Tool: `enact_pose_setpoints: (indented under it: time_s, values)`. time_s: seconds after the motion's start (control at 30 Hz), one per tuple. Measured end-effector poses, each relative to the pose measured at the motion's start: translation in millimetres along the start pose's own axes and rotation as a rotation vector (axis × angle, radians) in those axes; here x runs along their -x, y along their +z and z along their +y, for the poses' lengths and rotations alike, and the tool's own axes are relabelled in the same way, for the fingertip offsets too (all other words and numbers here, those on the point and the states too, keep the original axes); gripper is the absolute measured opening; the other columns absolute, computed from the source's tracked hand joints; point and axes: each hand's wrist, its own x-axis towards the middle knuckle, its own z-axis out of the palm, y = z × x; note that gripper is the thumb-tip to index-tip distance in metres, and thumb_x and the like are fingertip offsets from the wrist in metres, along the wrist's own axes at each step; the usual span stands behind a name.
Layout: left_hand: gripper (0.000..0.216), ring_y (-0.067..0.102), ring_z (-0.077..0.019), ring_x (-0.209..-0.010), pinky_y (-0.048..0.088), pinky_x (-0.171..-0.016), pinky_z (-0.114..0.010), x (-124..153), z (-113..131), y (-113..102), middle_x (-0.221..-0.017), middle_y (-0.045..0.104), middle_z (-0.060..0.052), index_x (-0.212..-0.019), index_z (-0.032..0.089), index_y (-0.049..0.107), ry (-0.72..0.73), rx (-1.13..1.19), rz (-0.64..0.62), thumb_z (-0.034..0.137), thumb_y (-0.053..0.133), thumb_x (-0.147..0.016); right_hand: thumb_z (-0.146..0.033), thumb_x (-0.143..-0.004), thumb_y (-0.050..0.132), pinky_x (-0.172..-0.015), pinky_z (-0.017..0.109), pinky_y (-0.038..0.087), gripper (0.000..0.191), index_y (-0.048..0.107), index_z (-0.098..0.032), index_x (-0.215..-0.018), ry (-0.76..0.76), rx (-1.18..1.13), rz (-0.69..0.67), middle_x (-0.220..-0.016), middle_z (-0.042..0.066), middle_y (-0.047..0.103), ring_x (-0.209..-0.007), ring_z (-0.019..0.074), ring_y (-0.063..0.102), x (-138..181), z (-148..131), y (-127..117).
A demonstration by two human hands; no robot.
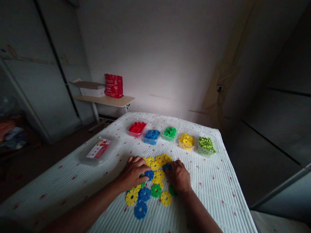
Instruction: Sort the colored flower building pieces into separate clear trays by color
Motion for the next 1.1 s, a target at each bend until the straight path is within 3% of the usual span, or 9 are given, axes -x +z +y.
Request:
enact_pose_setpoints:
  time_s: [0.2, 0.37, 0.47, 0.53, 0.63, 0.8, 1.1]
  values:
    - [0.025, 0.047, -0.0208, -0.096, 0.03, -0.081, -0.036, 1.1, -0.5, 2.5, -0.094, 0.062, -0.002, -0.091, 0.022, 0.059, 0.014, 0.072, 0.043, 0.033, 0.067, -0.069, -0.031, -0.079, 0.05, -0.061, 0.021, 0.038, 0.016, 0.059, -0.019, -0.086, 0.002, -0.135, 0.09, -0.084, 0.003, 0.063, -0.073, 0.014, 0.058, -0.4, 6.8, 5.7]
    - [0.012, 0.053, -0.0178, -0.087, 0.034, -0.079, -0.033, 2.6, -3.8, 12.0, -0.083, 0.064, -0.001, -0.083, 0.02, 0.059, -0.001, 0.157, 0.109, 0.02, 0.062, -0.072, -0.035, -0.081, 0.046, -0.057, 0.023, 0.04, 0.019, 0.056, -0.02, -0.079, -0.014, -0.523, 0.134, -0.069, 0.001, 0.061, -0.062, 0.0134, 0.054, -0.6, 11.3, 4.8]
    - [0.008, 0.055, -0.0161, -0.081, 0.038, -0.077, -0.03, 2.5, -7.3, 17.6, -0.078, 0.064, -0.001, -0.078, 0.019, 0.06, -0.034, 0.222, 0.158, 0.014, 0.06, -0.072, -0.039, -0.078, 0.05, -0.059, 0.024, 0.044, 0.021, 0.056, -0.019, -0.081, -0.1, -0.812, 0.087, -0.072, 0.001, 0.062, -0.067, 0.0146, 0.057, 1.7, 4.5, 5.2]
    - [0.01, 0.056, -0.0156, -0.079, 0.04, -0.074, -0.028, 2.2, -9.2, 20.3, -0.077, 0.064, -0.002, -0.078, 0.019, 0.061, -0.05, 0.254, 0.173, 0.013, 0.059, -0.071, -0.038, -0.077, 0.053, -0.061, 0.024, 0.045, 0.021, 0.058, -0.019, -0.082, -0.161, -0.88, 0.02, -0.074, 0.002, 0.063, -0.067, 0.0146, 0.058, 4.8, -4.2, 5.3]
    - [0.012, 0.057, -0.0148, -0.076, 0.042, -0.071, -0.026, 1.9, -10.5, 22.2, -0.077, 0.064, -0.002, -0.079, 0.019, 0.062, -0.059, 0.297, 0.173, 0.011, 0.057, -0.072, -0.032, -0.079, 0.052, -0.065, 0.024, 0.046, 0.017, 0.062, -0.019, -0.085, -0.257, -0.741, -0.059, -0.078, 0.002, 0.065, -0.07, 0.0146, 0.06, 9.8, -18.0, 4.4]
    - [0.014, 0.058, -0.0144, -0.075, 0.044, -0.071, -0.025, 2.2, -7.8, 19.8, -0.076, 0.065, -0.002, -0.08, 0.018, 0.064, -0.07, 0.338, 0.185, 0.011, 0.056, -0.072, -0.022, -0.08, 0.047, -0.062, 0.023, 0.043, 0.017, 0.063, -0.017, -0.083, -0.27, -0.48, -0.042, -0.075, 0.003, 0.064, -0.066, 0.0136, 0.059, 12.4, -30.5, 5.8]
    - [0.003, 0.056, -0.0141, -0.072, 0.043, -0.067, -0.024, 1.8, -7.4, 23.3, -0.07, 0.063, -0.001, -0.071, 0.018, 0.063, -0.049, 0.34, 0.194, 0.016, 0.062, -0.068, -0.018, -0.08, 0.045, -0.056, 0.02, 0.039, 0.012, 0.057, -0.017, -0.08, -0.265, -0.469, -0.062, -0.07, 0.0, 0.059, -0.062, 0.0106, 0.053, 14.6, -40.8, 5.1]
